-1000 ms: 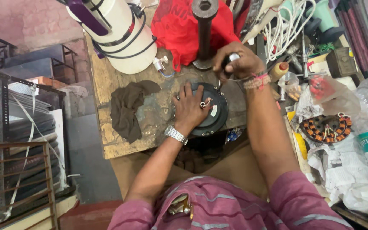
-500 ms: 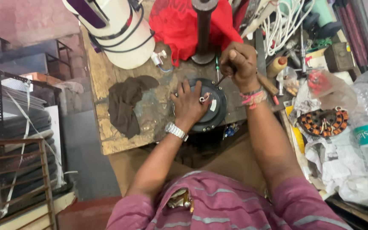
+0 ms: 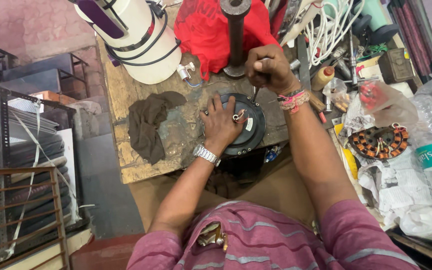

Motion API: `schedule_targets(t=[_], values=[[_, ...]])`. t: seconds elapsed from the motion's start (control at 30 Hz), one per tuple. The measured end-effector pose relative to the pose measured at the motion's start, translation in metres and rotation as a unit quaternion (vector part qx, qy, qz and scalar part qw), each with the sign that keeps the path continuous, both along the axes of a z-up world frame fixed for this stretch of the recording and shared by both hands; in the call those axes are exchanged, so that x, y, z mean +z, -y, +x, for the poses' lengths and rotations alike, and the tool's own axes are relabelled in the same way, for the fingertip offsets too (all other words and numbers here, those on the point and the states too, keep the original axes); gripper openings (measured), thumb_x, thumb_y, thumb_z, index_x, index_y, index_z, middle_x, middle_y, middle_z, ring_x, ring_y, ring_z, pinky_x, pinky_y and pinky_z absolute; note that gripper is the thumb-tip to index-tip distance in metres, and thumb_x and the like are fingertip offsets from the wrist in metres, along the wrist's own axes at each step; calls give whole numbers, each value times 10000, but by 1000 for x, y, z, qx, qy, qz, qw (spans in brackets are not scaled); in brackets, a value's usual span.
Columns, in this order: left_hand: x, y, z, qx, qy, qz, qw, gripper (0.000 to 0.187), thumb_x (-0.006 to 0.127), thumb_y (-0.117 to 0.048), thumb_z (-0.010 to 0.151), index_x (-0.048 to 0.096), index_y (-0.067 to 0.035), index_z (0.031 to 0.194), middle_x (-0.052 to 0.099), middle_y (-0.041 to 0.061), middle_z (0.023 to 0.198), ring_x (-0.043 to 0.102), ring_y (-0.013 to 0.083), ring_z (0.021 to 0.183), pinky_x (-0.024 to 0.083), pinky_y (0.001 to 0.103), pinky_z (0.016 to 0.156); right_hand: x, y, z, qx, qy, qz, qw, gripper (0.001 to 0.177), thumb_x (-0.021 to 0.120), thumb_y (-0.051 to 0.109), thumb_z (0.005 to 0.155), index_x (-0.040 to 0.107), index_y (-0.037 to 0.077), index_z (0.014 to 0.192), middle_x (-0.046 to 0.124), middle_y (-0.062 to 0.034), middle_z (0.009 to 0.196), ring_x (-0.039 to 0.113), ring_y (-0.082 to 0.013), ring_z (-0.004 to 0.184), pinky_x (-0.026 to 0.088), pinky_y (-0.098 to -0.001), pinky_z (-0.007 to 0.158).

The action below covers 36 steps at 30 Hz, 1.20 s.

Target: The person is repairing a circular electronic device, likely a fan motor, on a cluttered workbench. They use a screwdriver to tighten screws on the device's casing and manipulate internal wires and components.

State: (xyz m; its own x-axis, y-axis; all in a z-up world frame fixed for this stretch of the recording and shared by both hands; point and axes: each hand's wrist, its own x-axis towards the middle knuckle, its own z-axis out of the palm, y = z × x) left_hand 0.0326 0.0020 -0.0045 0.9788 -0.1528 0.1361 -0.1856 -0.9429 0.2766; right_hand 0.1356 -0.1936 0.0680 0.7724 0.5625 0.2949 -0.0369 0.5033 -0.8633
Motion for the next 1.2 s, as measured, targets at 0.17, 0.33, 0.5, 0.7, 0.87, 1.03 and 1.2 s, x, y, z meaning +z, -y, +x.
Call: schedule_targets(t=[0.17,0.33,0.5,0.7,0.87,1.03,1.2], values=[[4,1,3,0,-4,-14,1000,698,672,-540,820,566,-153,1391,413,309,1490,415,508,1326,349,711,973,13,-2,10,51,83,-77,992,353,679,313,948,663,-39,917,615,-107,742,540,-191,583,367,-287,489],[8,0,1,5,-42,-14,999,713,659,-557,856,551,-113,1403,440,297,1472,422,497,1335,342,698,1008,3,-12,6,16,40,-53,998,286,714,268,934,656,-12,935,605,-58,678,540,-145,530,361,-264,454],[6,0,1,-8,-20,4,1000,651,636,-529,912,559,-98,1395,463,289,1461,441,487,1325,360,705,974,-14,-42,-22,-215,17,-45,975,200,674,177,1026,608,16,927,521,9,688,457,-63,554,335,-239,477],[3,0,1,-9,-13,9,1000,679,651,-518,841,542,-98,1363,465,314,1439,443,493,1302,362,699,943,-24,-62,-33,-491,139,-95,855,220,640,193,1116,615,21,982,556,13,788,483,-67,670,384,-255,589],[-8,-1,0,-9,10,2,1000,670,661,-536,857,550,-101,1354,469,308,1450,447,494,1308,360,710,951,-27,-47,-30,-539,24,33,841,205,590,187,1070,529,78,908,487,29,661,437,-45,524,341,-217,467],[-13,2,-1,17,26,11,999,701,651,-594,852,569,-107,1349,500,285,1431,480,480,1288,377,693,968,-19,-14,-32,-452,51,-55,889,114,581,169,1096,530,74,1059,566,1,747,533,-82,611,440,-240,543],[15,0,-3,37,-37,22,998,924,573,-767,864,453,-114,1505,512,304,1432,488,510,1258,416,637,996,18,12,-56,-395,326,-405,757,712,814,58,922,395,46,1498,700,-104,969,691,-232,900,540,-364,772]])
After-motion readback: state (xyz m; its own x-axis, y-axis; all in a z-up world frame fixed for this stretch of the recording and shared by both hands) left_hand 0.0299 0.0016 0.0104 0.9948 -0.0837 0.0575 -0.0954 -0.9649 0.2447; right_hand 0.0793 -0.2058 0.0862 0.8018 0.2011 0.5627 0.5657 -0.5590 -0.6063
